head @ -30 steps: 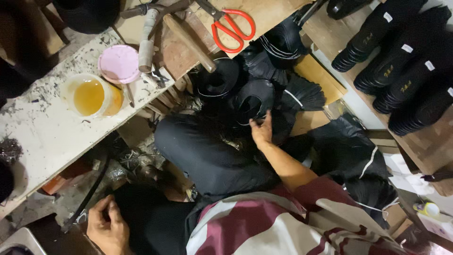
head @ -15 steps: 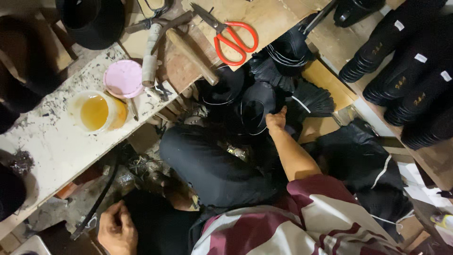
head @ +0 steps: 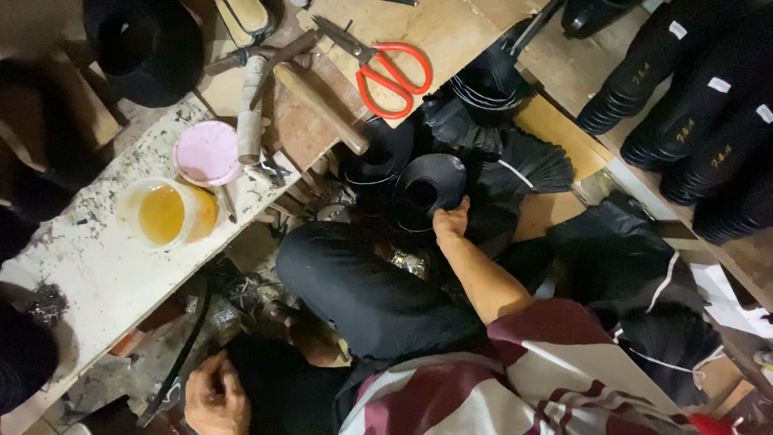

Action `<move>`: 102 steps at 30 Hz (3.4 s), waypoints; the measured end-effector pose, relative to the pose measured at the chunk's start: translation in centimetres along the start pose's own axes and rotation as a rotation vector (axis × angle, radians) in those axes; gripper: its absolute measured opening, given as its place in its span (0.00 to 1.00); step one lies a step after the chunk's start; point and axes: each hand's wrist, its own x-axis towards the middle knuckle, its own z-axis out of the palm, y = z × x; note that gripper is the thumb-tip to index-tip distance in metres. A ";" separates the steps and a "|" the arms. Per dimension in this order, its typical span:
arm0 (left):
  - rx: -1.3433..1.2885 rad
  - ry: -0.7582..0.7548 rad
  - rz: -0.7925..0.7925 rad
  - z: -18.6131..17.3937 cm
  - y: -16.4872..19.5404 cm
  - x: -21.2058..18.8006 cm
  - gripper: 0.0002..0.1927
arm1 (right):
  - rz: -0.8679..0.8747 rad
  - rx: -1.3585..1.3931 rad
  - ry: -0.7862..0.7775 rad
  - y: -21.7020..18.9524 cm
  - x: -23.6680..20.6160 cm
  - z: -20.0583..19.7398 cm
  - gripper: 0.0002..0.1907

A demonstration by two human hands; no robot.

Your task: The person applies adhesive to the edges of a black shoe upper and presses it onto a sole component. They repeat this process for multiple units, handling each shoe individually and placing finished pairs into a pile.

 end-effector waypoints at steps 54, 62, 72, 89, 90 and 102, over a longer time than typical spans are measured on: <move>-0.883 0.509 -0.491 -15.6 -7.5 18.4 0.15 | -1.287 -0.001 -1.140 -8.1 -29.5 4.4 0.25; -1.032 0.302 -0.465 -8.4 -5.5 10.0 0.09 | -1.048 -0.013 -1.410 -7.7 -28.8 6.6 0.23; -1.136 0.003 -0.469 -1.4 -2.2 4.3 0.06 | -0.789 -0.028 -1.598 -8.3 -30.4 10.4 0.26; -1.368 0.014 -0.391 -0.5 0.0 3.5 0.07 | -0.370 0.220 -1.711 -8.0 -27.3 8.2 0.24; -1.449 -0.046 -0.448 -0.8 0.1 3.8 0.10 | -0.354 0.222 -1.711 -8.1 -27.2 8.2 0.23; -0.788 0.259 -0.117 -1.0 1.7 4.8 0.08 | -0.834 0.080 -1.471 -8.4 -26.9 8.2 0.20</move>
